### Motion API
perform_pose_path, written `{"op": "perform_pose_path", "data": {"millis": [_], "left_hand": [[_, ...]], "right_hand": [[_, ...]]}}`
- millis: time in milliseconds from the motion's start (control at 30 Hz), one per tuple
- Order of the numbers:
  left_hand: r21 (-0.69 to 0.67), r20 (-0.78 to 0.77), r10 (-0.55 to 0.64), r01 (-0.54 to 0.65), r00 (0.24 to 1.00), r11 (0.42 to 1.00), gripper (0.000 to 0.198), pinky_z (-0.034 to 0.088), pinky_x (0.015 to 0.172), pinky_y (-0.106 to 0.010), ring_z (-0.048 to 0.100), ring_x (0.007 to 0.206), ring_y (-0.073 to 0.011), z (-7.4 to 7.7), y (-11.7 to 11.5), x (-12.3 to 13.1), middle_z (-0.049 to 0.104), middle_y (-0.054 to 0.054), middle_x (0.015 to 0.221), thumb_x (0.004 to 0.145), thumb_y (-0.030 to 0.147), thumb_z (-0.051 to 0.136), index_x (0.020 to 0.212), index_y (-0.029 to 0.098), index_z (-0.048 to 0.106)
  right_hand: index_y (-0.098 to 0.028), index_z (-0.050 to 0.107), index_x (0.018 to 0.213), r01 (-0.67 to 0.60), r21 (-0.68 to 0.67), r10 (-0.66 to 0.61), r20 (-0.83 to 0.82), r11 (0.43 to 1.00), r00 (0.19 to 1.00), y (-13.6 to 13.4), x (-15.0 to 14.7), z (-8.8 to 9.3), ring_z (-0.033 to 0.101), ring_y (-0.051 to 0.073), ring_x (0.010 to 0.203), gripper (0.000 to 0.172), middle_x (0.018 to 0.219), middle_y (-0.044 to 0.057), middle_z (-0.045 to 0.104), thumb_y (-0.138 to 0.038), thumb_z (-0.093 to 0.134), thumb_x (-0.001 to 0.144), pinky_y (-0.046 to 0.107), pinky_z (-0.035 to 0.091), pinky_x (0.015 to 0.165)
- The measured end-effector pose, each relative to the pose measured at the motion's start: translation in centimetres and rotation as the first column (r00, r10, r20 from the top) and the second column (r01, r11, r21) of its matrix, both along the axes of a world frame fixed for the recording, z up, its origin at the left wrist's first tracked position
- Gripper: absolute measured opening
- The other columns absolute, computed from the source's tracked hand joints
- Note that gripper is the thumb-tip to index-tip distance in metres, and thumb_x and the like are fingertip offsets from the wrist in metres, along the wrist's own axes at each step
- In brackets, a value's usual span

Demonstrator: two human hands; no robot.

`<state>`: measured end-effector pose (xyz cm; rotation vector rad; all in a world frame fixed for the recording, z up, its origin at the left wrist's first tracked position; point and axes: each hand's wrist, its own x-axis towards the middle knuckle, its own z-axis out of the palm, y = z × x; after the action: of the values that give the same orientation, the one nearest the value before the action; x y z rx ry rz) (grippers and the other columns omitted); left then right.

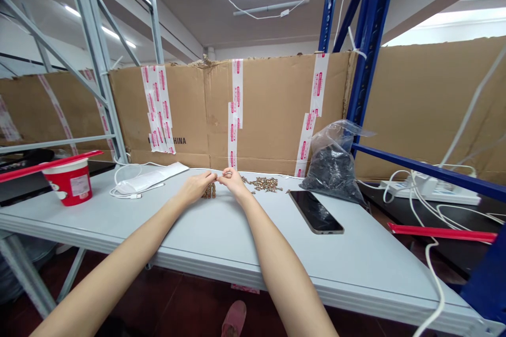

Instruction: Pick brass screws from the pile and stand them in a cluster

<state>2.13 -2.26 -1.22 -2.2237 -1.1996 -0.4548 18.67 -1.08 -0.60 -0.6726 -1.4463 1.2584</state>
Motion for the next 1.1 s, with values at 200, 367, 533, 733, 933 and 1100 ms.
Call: {"op": "perform_pose_path", "data": {"millis": [200,367,533,733,933,1100], "left_hand": [[0.024,0.001,-0.021,0.021,1.000,0.999,0.021,0.029,0.053,-0.023,0.049,0.061,-0.0117,0.18,-0.14,0.05,0.051,-0.002,0.080,0.092,0.022,0.027,0.090,0.019,0.047],[0.009,0.042,-0.016,0.016,0.999,1.000,0.028,0.032,0.053,-0.023,0.052,0.062,-0.0120,0.24,-0.13,0.05,0.052,-0.002,0.078,0.093,0.032,0.023,0.087,0.019,0.047],[0.000,0.081,-0.062,0.062,0.995,0.998,0.023,0.035,0.055,-0.022,0.056,0.069,-0.0129,0.27,-0.16,0.07,0.054,-0.003,0.086,0.093,0.033,0.027,0.102,0.019,0.043],[-0.013,-0.006,-0.011,0.010,1.000,1.000,0.016,0.034,0.054,-0.023,0.054,0.065,-0.0128,0.09,-0.03,-0.07,0.053,-0.002,0.082,0.089,0.018,0.030,0.094,0.019,0.045],[-0.006,0.019,-0.020,0.020,1.000,1.000,0.020,0.031,0.052,-0.023,0.053,0.062,-0.0131,0.34,-0.24,0.11,0.054,-0.002,0.077,0.092,0.026,0.027,0.084,0.019,0.044],[-0.022,0.076,-0.056,0.058,0.996,0.998,0.026,0.030,0.053,-0.023,0.053,0.062,-0.0130,0.33,-0.26,0.16,0.056,-0.002,0.078,0.093,0.035,0.024,0.090,0.019,0.043]], "right_hand": [[-0.023,0.037,0.073,-0.035,-0.008,0.035,-0.017,0.999,0.999,-0.25,-0.01,0.05,0.056,0.013,0.067,0.036,0.059,-0.006,0.052,-0.026,0.067,0.053,0.025,0.036,0.063],[-0.023,0.037,0.074,-0.019,-0.013,0.018,-0.020,1.000,1.000,-0.20,-0.05,0.06,0.053,0.012,0.061,0.037,0.057,-0.007,0.052,-0.024,0.066,0.052,0.024,0.035,0.060],[-0.022,0.037,0.075,0.018,-0.037,-0.019,-0.026,0.999,0.999,0.00,0.12,0.12,0.050,0.010,0.055,0.039,0.056,-0.008,0.053,-0.025,0.067,0.050,0.025,0.037,0.060],[-0.023,0.035,0.074,0.003,-0.050,-0.003,-0.001,0.999,1.000,-0.63,0.05,0.35,0.060,0.014,0.062,0.040,0.058,-0.008,0.054,-0.027,0.068,0.051,0.029,0.042,0.069],[-0.024,0.032,0.072,-0.021,-0.046,0.019,-0.029,0.999,0.999,-0.61,-0.19,0.29,0.063,0.017,0.064,0.043,0.058,-0.007,0.057,-0.028,0.069,0.050,0.032,0.044,0.074],[-0.023,0.035,0.074,0.006,-0.023,-0.007,-0.031,1.000,0.999,-0.38,-0.01,0.19,0.062,0.015,0.063,0.041,0.059,-0.008,0.056,-0.029,0.069,0.052,0.030,0.043,0.073]]}}
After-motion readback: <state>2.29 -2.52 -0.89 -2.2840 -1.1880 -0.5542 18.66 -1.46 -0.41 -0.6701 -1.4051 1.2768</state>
